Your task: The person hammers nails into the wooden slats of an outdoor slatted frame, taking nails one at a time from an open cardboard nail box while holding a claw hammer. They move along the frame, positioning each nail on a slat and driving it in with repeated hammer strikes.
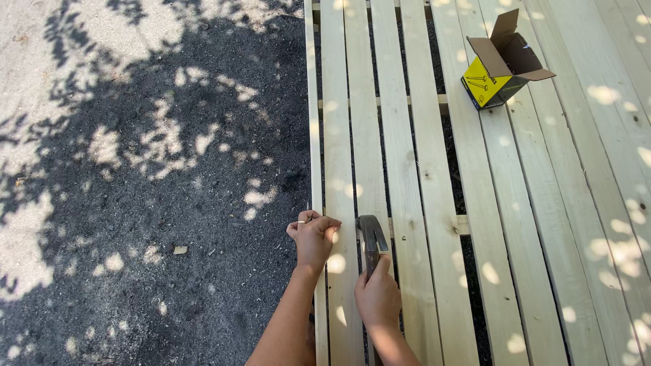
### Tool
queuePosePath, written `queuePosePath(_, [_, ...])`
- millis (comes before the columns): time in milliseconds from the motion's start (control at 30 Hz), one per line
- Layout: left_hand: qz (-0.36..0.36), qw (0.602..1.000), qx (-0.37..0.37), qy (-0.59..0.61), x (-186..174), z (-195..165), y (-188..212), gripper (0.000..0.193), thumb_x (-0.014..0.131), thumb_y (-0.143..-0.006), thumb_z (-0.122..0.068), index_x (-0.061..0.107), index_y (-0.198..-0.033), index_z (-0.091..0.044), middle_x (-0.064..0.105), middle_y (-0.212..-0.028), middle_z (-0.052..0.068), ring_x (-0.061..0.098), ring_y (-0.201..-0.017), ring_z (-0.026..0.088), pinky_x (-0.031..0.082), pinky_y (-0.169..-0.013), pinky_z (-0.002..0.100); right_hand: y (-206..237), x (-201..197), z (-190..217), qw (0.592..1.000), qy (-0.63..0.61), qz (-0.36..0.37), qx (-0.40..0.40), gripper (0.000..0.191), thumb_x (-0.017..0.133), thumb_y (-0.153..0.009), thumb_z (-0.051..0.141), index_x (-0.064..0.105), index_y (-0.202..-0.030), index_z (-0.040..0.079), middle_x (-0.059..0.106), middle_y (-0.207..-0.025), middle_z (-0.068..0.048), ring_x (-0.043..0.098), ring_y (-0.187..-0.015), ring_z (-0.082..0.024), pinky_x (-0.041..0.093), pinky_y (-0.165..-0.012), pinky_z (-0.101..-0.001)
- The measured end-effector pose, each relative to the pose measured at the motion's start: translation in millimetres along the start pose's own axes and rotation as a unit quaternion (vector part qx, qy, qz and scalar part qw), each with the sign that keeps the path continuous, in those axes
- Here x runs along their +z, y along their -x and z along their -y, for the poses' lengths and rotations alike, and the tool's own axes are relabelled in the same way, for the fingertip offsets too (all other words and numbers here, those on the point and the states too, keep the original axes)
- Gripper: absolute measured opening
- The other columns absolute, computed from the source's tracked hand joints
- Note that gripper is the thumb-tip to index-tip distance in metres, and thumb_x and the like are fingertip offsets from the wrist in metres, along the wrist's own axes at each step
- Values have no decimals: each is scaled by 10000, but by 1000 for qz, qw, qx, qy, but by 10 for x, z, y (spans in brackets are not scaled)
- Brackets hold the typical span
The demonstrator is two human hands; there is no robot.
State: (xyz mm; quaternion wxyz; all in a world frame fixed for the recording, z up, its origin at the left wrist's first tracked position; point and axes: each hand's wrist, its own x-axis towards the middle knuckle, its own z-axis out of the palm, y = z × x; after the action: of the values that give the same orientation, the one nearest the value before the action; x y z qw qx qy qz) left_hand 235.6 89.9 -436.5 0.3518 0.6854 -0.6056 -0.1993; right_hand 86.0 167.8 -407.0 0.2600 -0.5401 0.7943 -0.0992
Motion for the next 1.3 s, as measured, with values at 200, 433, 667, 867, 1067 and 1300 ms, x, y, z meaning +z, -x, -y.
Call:
queuePosePath(200, [-9,1000,29,-1,-15,-34,4,63,802,-771,-161,814,-820,-199,735,-762,-64,582,-957,155,269,-955,454,6,-22,16,1000,3,6,7,499,630,-893,203,419,-1313,36,715,-773,-207,716,-714,-419,561,-633,-545])
queuePosePath(433, [3,998,48,-36,6,-72,41,182,794,-781,-135,734,-941,-196,757,-797,-77,601,-1000,164,277,-954,484,15,-23,-47,999,-32,1,-25,431,626,-935,253,443,-1260,37,717,-777,-220,703,-726,-439,541,-651,-562])
queuePosePath(667, [2,999,31,-34,40,-55,14,466,793,-760,-103,567,-1164,-161,748,-790,-108,604,-1072,156,272,-985,514,-9,-485,74,987,-117,87,-64,354,635,-946,366,540,-1140,85,713,-710,-198,720,-689,-416,529,-621,-525])
queuePosePath(867, [5,999,19,-39,50,-72,51,472,804,-759,-94,565,-1163,-150,750,-779,-113,607,-1066,149,254,-994,531,73,-791,292,986,-60,104,-113,362,604,-961,347,523,-1194,82,659,-610,-193,685,-609,-416,496,-569,-528])
queuePosePath(1067, [10,999,6,-51,38,-116,22,484,788,-747,-66,578,-1170,-172,737,-777,-93,628,-1049,138,262,-1012,516,38,-765,367,985,-61,90,-135,356,602,-975,349,531,-1178,65,654,-596,-186,673,-568,-410,484,-534,-525])
queuePosePath(1300, [-4,999,29,-32,23,-107,43,478,792,-765,-82,557,-1174,-156,743,-773,-102,628,-1061,154,257,-1012,529,29,-709,263,987,-73,61,-128,344,601,-966,337,530,-1150,55,660,-603,-197,679,-568,-419,493,-522,-531])
